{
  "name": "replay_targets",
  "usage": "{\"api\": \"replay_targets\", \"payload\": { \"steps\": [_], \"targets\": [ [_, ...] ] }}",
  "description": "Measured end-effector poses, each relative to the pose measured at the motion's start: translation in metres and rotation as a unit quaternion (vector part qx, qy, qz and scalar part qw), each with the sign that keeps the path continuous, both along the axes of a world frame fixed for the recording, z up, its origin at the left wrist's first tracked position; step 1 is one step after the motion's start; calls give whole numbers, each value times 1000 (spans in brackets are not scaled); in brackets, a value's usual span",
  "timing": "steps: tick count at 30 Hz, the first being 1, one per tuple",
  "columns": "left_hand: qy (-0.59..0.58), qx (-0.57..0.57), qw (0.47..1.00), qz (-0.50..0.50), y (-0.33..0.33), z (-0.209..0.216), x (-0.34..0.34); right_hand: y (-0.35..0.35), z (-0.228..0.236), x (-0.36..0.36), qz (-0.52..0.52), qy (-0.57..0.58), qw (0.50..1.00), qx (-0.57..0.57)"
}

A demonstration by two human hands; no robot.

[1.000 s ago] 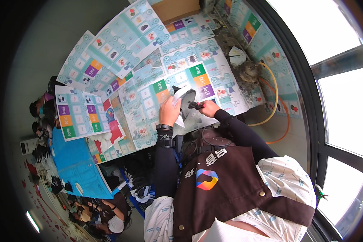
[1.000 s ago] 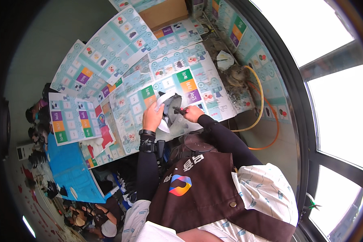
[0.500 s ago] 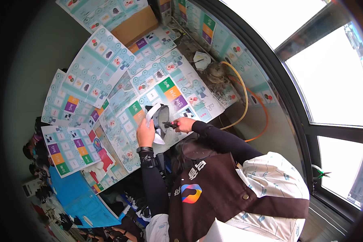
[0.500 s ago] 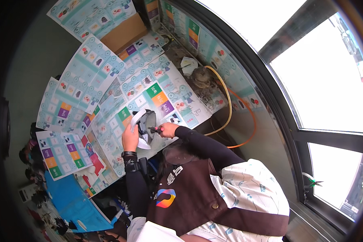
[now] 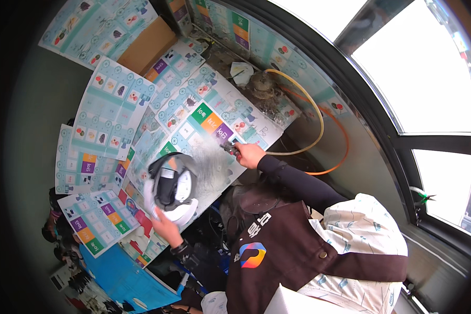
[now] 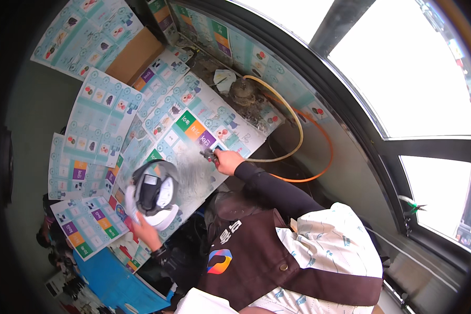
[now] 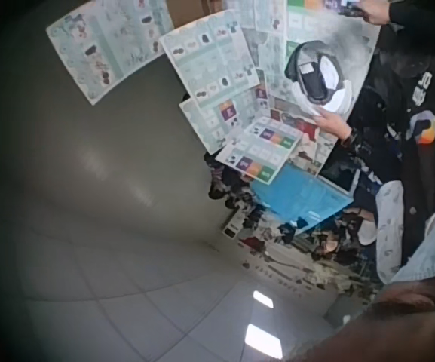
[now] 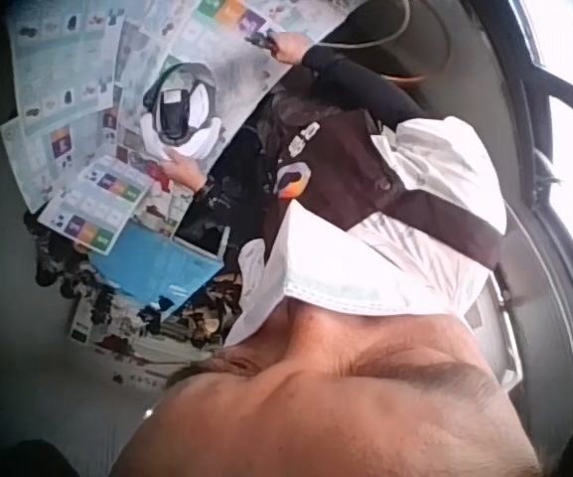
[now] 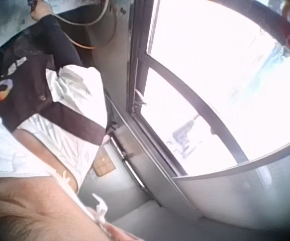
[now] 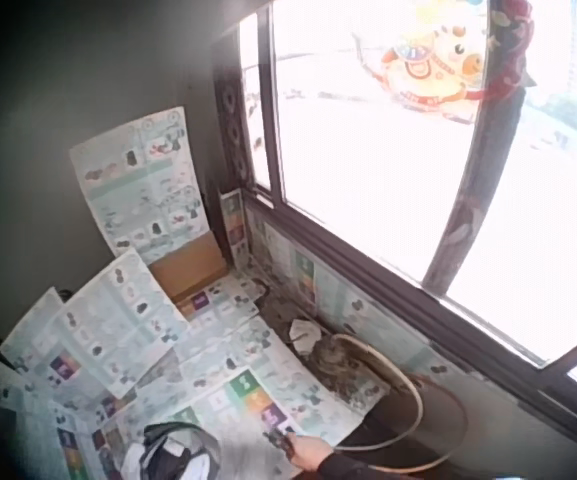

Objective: The person applies a substance to a black shoe component using a tool on a worktable. They then hold the component near a processing device, retrieve another part from a bin, and handle it by hand.

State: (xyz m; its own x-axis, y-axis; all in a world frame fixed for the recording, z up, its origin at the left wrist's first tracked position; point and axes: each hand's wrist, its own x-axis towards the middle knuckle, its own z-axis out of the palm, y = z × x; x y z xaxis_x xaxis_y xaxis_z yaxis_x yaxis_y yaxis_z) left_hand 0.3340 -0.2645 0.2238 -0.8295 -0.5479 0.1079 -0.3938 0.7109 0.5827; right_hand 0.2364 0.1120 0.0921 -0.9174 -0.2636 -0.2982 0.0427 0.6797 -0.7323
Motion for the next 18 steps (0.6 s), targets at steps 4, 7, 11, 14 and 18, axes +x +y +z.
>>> {"api": "replay_targets", "payload": {
  "steps": [4, 7, 11, 14, 18],
  "targets": [
    [125, 222, 967, 23, -62, -19, 23, -12, -18, -5, -50, 72, 992, 89],
    [69, 381, 912, 134, -110, -85, 34, -38, -39, -9, -65, 100, 984, 135],
    [19, 458, 882, 108, -157, -187, 61, -80, -59, -7, -30, 111, 970, 213],
    [-118, 410, 893, 143, -170, -213, 84, -77, -51, -13, -84, 101, 979, 154],
    [-117, 178, 970, 113, -147, -180, 89, 14, -17, -64, -430, 143, 891, 1]
  ]
}}
